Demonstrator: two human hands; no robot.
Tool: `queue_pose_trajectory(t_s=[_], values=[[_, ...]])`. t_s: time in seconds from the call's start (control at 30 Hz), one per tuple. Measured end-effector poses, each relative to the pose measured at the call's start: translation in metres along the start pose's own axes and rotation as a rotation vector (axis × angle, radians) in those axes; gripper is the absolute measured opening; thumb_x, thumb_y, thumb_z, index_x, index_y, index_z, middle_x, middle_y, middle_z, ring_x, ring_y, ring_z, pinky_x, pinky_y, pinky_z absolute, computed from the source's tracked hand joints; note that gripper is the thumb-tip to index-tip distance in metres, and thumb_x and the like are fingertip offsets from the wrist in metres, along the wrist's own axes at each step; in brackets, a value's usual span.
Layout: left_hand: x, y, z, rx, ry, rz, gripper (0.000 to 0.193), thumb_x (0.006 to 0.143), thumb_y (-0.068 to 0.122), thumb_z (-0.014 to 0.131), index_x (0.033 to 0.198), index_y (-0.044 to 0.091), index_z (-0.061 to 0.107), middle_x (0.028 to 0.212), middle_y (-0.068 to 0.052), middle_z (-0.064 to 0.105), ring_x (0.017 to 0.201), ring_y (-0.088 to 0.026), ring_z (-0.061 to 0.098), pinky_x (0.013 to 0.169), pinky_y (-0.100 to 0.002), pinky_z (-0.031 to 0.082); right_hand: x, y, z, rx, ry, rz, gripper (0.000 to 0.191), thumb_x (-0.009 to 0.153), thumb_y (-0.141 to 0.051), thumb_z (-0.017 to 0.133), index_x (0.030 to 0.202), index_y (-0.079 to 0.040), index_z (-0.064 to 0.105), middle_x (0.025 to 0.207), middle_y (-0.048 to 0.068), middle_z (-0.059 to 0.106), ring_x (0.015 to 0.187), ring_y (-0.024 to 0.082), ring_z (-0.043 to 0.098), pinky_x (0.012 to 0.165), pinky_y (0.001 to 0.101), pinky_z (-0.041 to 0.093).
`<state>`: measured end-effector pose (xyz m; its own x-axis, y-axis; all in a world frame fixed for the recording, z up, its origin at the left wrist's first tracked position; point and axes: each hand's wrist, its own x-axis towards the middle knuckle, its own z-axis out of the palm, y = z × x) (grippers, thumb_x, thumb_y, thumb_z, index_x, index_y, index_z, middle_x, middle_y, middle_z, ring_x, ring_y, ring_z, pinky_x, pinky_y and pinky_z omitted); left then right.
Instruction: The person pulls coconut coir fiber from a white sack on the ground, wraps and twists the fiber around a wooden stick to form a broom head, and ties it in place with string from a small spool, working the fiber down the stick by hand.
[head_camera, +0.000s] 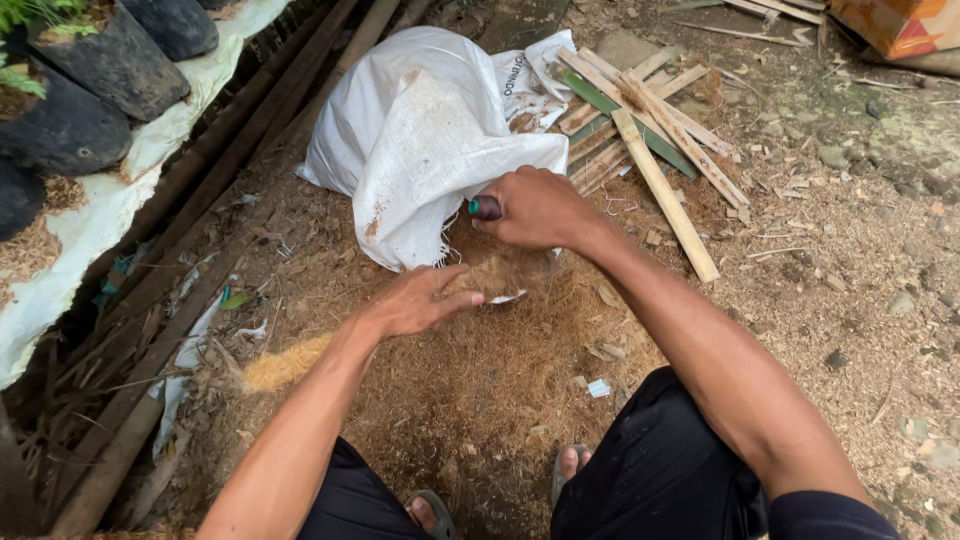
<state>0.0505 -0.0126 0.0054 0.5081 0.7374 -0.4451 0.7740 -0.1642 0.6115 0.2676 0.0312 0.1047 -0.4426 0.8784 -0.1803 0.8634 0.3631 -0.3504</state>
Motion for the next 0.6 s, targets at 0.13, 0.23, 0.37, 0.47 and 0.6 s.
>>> queue_pose_trajectory(t_s=[0.13,0.23,0.37,0.47,0.6], values=[[0.001,-0.006,0.011,0.058,0.002,0.184,0.091,0.089,0.079,0.051,0.159,0.021,0.041,0.155,-0.021,0.044,0.129,-0.027,0.050,0.113,-0.065,0.033,0.011,0.020,0.007,0.297,-0.067,0.059,0.040,0.092,-0.038,0.075,0.069,-0.012,0.056,0.063,0.000,0.052,0.059,0.017,0.050,0.058,0.0379,0.044],[0.003,-0.005,0.010,-0.260,-0.005,0.385,0.089,0.086,0.073,0.051,0.152,0.013,0.044,0.141,-0.017,0.061,0.063,-0.020,0.075,0.108,-0.059,0.039,0.015,0.027,0.018,0.625,-0.066,0.123,0.040,0.091,-0.038,0.077,0.070,-0.016,0.050,0.066,-0.003,0.053,0.062,0.013,0.053,0.063,0.0352,0.047],[-0.004,-0.006,-0.014,-0.586,0.214,0.279,0.083,0.088,0.058,0.066,0.148,0.003,0.050,0.094,-0.025,0.073,0.062,-0.019,0.069,0.074,-0.049,0.066,0.012,0.015,0.037,1.025,0.043,0.192,0.036,0.097,-0.037,0.069,0.070,-0.019,0.054,0.062,-0.004,0.053,0.054,0.009,0.050,0.054,0.0290,0.041],[-0.008,-0.007,-0.033,-0.762,0.470,0.327,0.092,0.083,0.045,0.076,0.152,0.003,0.031,0.093,-0.019,0.070,0.062,-0.020,0.070,0.070,-0.042,0.068,0.010,0.008,0.040,0.941,0.157,0.091,0.039,0.101,-0.034,0.065,0.069,-0.016,0.052,0.058,-0.001,0.050,0.047,0.010,0.043,0.045,0.0277,0.037],[-0.009,-0.012,-0.034,-0.882,0.482,0.141,0.096,0.081,0.040,0.071,0.156,0.010,0.019,0.110,-0.016,0.069,0.069,-0.021,0.071,0.072,-0.054,0.065,0.007,-0.001,0.039,0.121,0.285,-0.514,0.029,0.102,-0.022,0.064,0.074,-0.015,0.059,0.055,0.001,0.056,0.046,0.012,0.052,0.043,0.0317,0.041]])
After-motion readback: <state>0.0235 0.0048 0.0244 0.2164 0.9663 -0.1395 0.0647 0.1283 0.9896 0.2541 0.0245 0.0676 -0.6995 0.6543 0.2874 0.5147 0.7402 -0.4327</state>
